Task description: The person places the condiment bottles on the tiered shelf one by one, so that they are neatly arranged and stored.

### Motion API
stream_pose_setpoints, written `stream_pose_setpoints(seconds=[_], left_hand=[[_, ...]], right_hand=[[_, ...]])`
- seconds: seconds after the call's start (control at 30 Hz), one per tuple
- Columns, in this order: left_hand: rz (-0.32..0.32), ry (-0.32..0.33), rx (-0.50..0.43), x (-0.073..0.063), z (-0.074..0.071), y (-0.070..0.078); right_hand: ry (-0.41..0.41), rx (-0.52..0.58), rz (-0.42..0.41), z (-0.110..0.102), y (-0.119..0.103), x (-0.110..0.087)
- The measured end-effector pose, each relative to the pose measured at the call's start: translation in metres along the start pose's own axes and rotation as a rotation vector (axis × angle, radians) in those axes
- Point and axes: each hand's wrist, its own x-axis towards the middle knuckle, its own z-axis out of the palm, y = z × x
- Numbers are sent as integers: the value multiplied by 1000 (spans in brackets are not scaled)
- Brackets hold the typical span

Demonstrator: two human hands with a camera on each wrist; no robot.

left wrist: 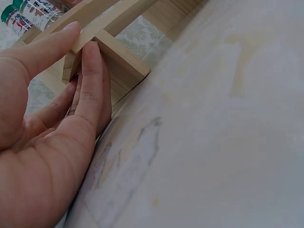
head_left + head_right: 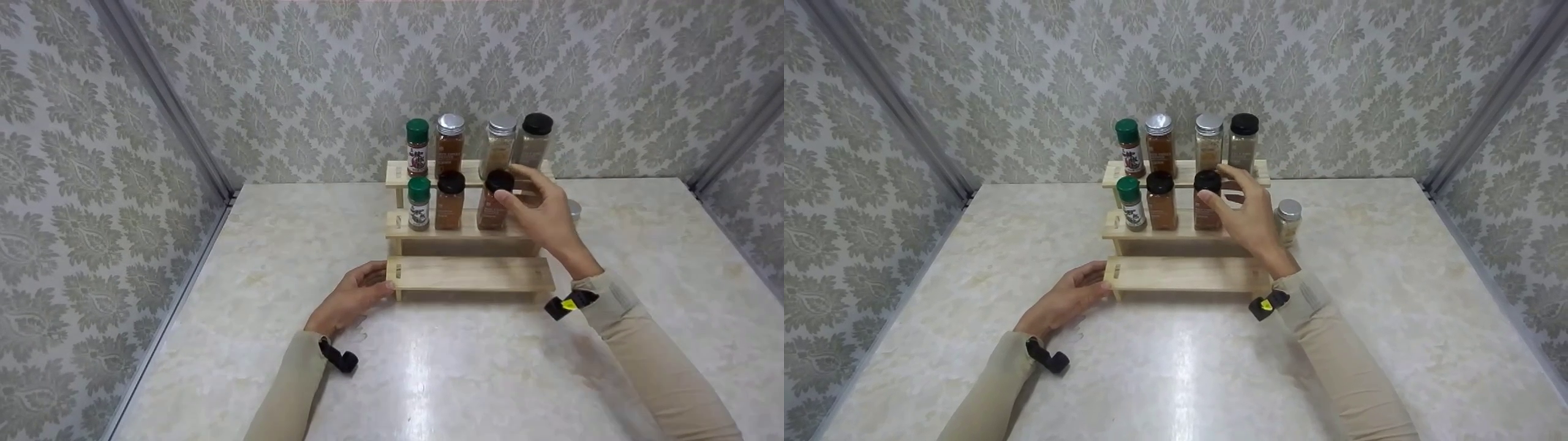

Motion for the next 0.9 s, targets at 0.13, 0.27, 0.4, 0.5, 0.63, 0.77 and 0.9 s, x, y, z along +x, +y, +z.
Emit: stream_pose_setpoints(seconds=[0.13, 0.27, 0.4, 0.5, 0.63, 0.77, 0.9], left_hand=[[-9, -3, -30, 0, 1, 0], [-19, 0, -19, 1, 0, -1], [-17, -2, -10, 1, 0, -1], [-12, -2, -12, 1, -1, -1], [-7, -8, -3, 1, -2, -1], [-7, -11, -6, 1, -2, -1], [-13, -3, -4, 2, -1, -1]], right_hand=[[18, -9, -21, -11, -3, 0], [38, -18, -42, -22, -4, 1], [60, -51, -49, -35, -3, -1], [67, -78, -49, -44, -1, -2], [78, -126, -42, -56, 8, -3], [97, -169, -25, -69, 21, -4], [115, -205, -1, -81, 39, -5]])
